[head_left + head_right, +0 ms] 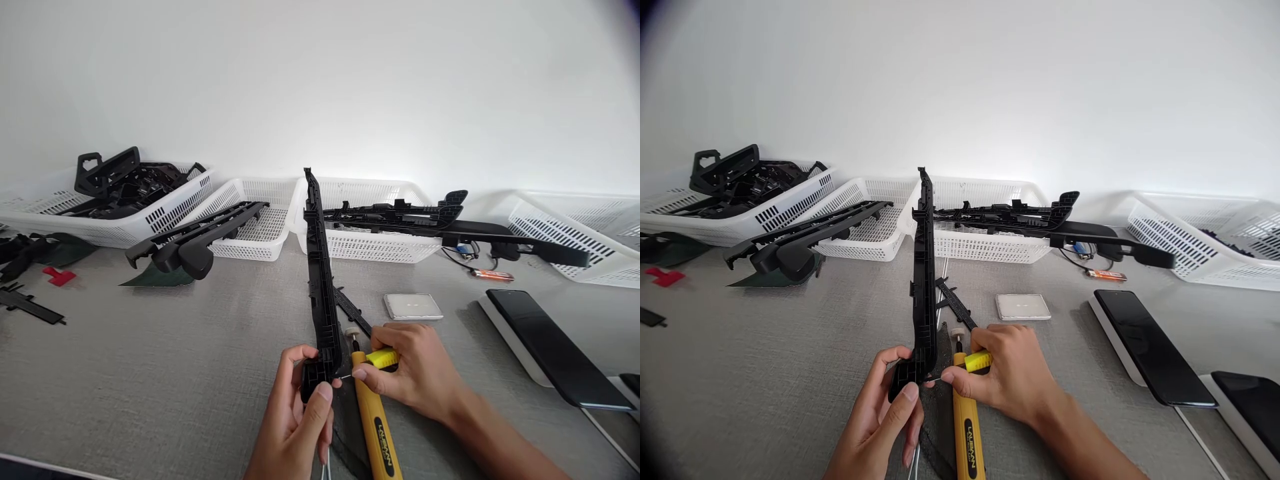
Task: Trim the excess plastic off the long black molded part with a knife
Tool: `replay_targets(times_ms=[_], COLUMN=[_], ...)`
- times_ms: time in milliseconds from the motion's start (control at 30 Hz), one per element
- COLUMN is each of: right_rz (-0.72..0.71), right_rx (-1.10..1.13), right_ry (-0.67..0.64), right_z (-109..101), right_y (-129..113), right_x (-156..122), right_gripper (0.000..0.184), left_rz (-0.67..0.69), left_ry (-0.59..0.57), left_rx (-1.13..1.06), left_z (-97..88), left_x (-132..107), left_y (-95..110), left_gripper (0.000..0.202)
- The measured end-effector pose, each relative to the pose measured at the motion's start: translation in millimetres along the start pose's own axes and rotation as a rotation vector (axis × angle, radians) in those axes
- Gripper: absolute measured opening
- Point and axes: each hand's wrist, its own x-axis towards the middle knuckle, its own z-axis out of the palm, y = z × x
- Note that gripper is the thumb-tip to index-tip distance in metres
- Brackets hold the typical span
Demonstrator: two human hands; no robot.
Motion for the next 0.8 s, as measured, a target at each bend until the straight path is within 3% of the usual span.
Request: replay_targets(times_ms=[233,600,800], right_rz=[0.018,0.026,0.030], right_rx=[-0.010,0.014,0.008], right_ry=[0.000,0.072,0.034], right_z=[0.1,-1.3,-1.4], right_y=[1.6,1.2,1.4], right_x=[0.5,0.1,0.4], right_gripper=[0.076,0.072,0.073], left_rz=[-0.012,0.000,-0.003], left_ry=[0.014,0.007,0.006], left_rx=[-0.010,-0.023,-0.008], left_z=[0.6,1.9,0.4], left_x=[0.4,0.3,0.8], left_y=[4.1,3.7,2.8], left_gripper=[0.074,0.068,0.069])
